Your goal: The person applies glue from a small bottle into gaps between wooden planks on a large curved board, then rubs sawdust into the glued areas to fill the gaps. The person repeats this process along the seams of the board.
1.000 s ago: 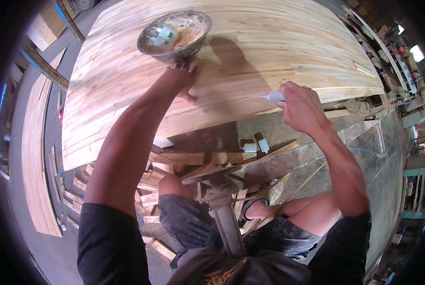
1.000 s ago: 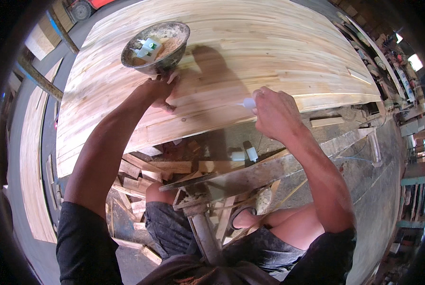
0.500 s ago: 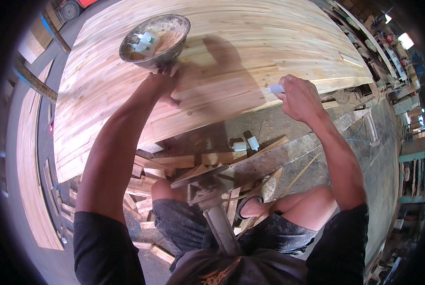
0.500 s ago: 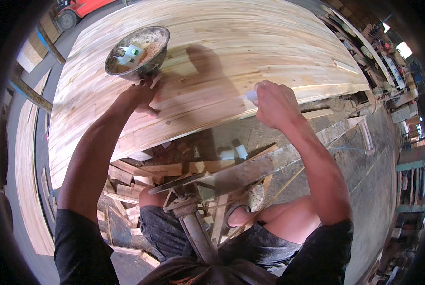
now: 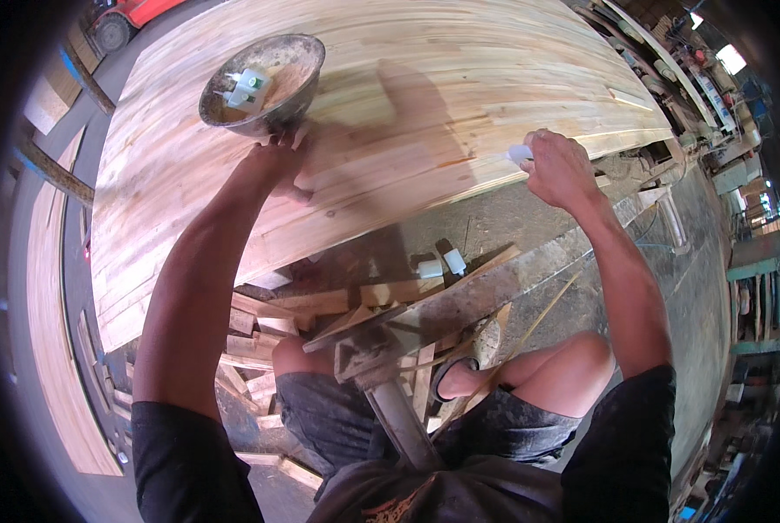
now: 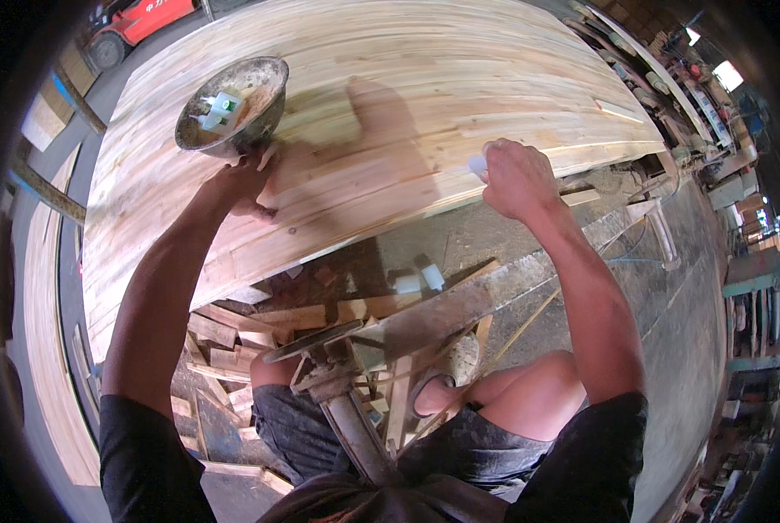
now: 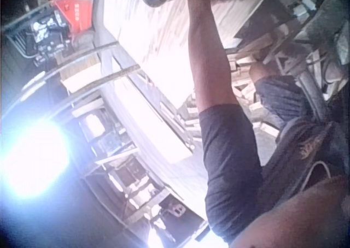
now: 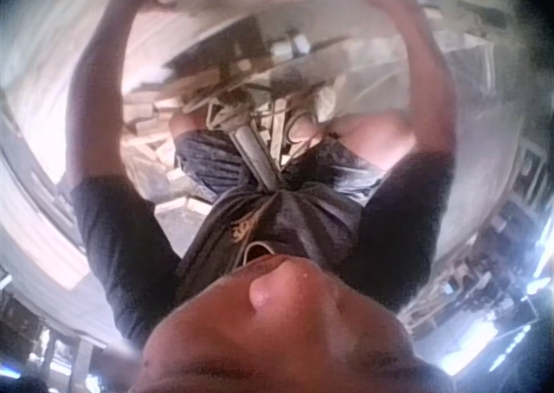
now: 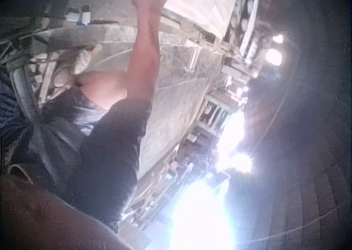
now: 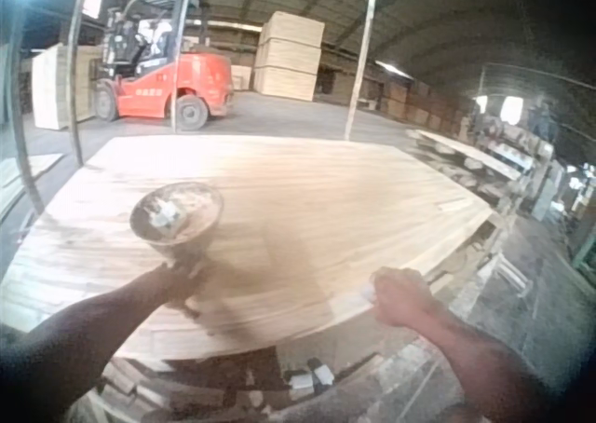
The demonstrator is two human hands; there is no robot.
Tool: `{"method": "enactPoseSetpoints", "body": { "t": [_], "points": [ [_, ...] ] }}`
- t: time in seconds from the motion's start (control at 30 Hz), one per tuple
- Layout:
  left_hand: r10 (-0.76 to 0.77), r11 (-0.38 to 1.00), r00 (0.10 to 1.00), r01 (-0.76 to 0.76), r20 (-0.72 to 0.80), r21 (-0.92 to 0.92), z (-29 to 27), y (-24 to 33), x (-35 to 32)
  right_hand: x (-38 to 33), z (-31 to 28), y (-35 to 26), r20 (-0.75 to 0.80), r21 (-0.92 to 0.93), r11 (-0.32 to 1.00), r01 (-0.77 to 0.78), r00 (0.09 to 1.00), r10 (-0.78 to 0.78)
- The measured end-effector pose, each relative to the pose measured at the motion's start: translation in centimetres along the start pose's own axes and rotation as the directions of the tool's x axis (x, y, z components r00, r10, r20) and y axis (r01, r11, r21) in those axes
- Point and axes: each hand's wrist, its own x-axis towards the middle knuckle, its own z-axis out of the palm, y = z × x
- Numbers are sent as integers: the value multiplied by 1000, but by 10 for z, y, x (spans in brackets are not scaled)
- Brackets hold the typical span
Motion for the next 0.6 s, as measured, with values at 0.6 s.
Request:
{"method": "enactPoseSetpoints", "body": {
  "t": [0.6],
  "points": [
    [23, 999, 998, -25, -56, -32, 17, -12, 12, 2, 8, 47, 62, -59, 978, -198, 977, 202]
  ]
}}
